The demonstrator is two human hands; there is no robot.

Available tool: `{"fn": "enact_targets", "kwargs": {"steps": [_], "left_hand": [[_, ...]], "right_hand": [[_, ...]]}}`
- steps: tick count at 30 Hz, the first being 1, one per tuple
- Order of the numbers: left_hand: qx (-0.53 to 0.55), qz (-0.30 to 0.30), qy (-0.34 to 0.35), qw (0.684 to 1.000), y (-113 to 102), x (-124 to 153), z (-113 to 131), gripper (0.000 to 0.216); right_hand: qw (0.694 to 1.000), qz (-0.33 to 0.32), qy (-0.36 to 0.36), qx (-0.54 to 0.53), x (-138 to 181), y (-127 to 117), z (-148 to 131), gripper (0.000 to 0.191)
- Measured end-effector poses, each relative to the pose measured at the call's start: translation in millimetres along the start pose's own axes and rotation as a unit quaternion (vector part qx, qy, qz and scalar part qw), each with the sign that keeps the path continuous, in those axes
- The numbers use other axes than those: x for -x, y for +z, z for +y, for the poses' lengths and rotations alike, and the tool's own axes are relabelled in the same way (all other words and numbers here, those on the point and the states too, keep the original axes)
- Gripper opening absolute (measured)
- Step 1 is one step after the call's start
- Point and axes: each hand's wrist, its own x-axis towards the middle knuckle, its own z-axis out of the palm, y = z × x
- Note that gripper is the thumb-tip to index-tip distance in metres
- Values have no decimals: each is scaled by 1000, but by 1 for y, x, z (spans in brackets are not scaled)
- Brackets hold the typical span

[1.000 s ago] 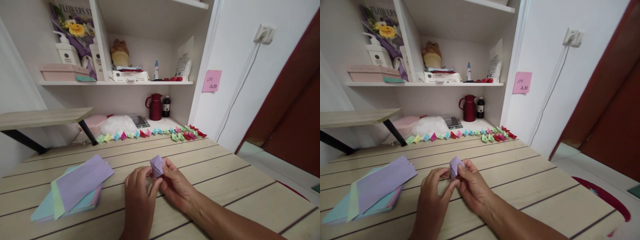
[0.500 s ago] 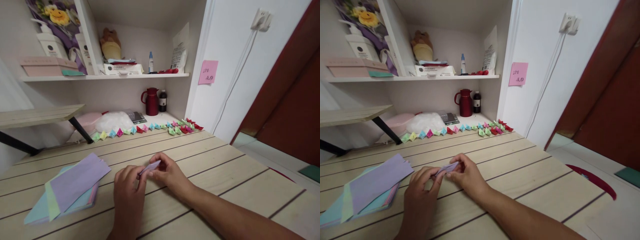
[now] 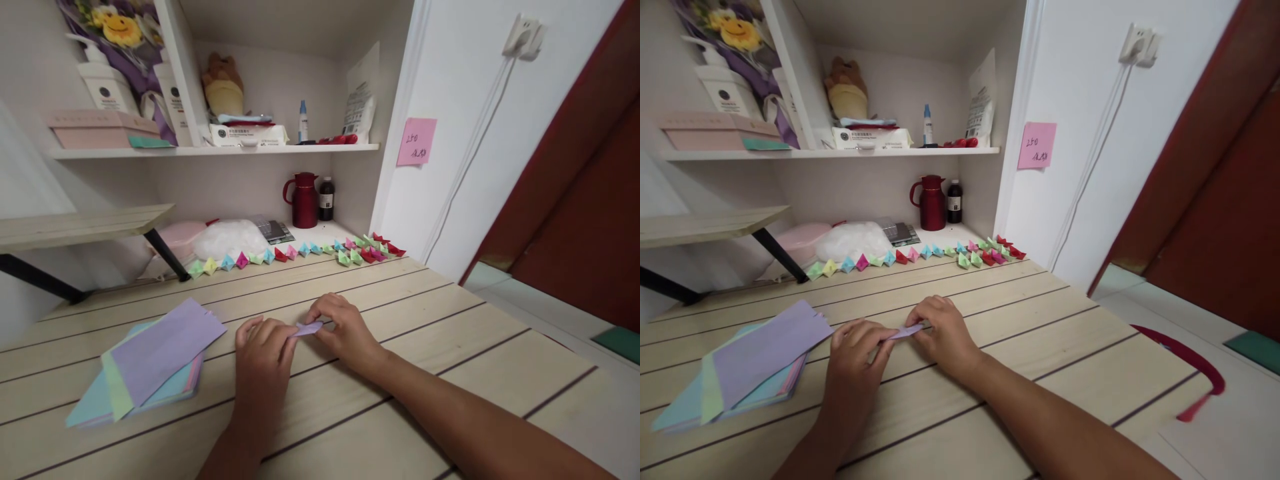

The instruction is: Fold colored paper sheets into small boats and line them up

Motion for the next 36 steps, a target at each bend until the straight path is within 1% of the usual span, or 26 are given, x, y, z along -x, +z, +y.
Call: {"fn": "enact_targets", "kwargs": {"steps": [2, 5, 7, 10, 12, 14, 16, 18, 22, 25, 27, 31, 33, 36], "left_hand": [[-22, -31, 9, 999, 1, -1, -1, 16], [-80, -84, 19, 993, 4, -1, -3, 18], [-114, -118, 36, 986, 6, 1, -3, 19], [-134, -178, 70, 972, 5, 6, -4, 22], [-137, -218, 82, 963, 2, 8, -5, 23], [-139, -239, 85, 957, -2, 9, -5, 24], [-138, -240, 83, 957, -5, 8, -5, 25], [-132, -239, 77, 959, -7, 7, -5, 25], [-114, -247, 38, 961, -5, 7, -4, 25], [-104, -245, 9, 964, -2, 8, -5, 26], [-107, -239, -2, 965, 0, 9, -4, 25], [-111, -243, -25, 963, 0, 8, 3, 19], [-95, -251, -36, 963, -2, 8, 6, 16], [-70, -246, -58, 965, -2, 8, 6, 23]], "right_hand": [[997, -27, -22, 62, -1, 3, 5, 15], [981, -100, -58, 154, -1, 8, 9, 10], [969, -147, -68, 186, 0, 9, 9, 11], [970, -177, -49, 162, 6, 7, 9, 19], [978, -178, -18, 106, 10, 2, 11, 26], [984, -172, 15, 54, 12, -3, 12, 35], [987, -156, 33, 18, 13, -9, 11, 44], [988, -151, 27, -3, 13, -13, 8, 48], [981, -192, -14, -13, 14, -15, -1, 36], [978, -208, -28, -14, 15, -12, -2, 40], [978, -206, -23, -1, 15, -10, 1, 37], [978, -207, -7, 37, 15, -9, 7, 16], [977, -210, -8, 43, 14, -10, 8, 14], [977, -209, -10, 40, 14, -10, 9, 15]]}}
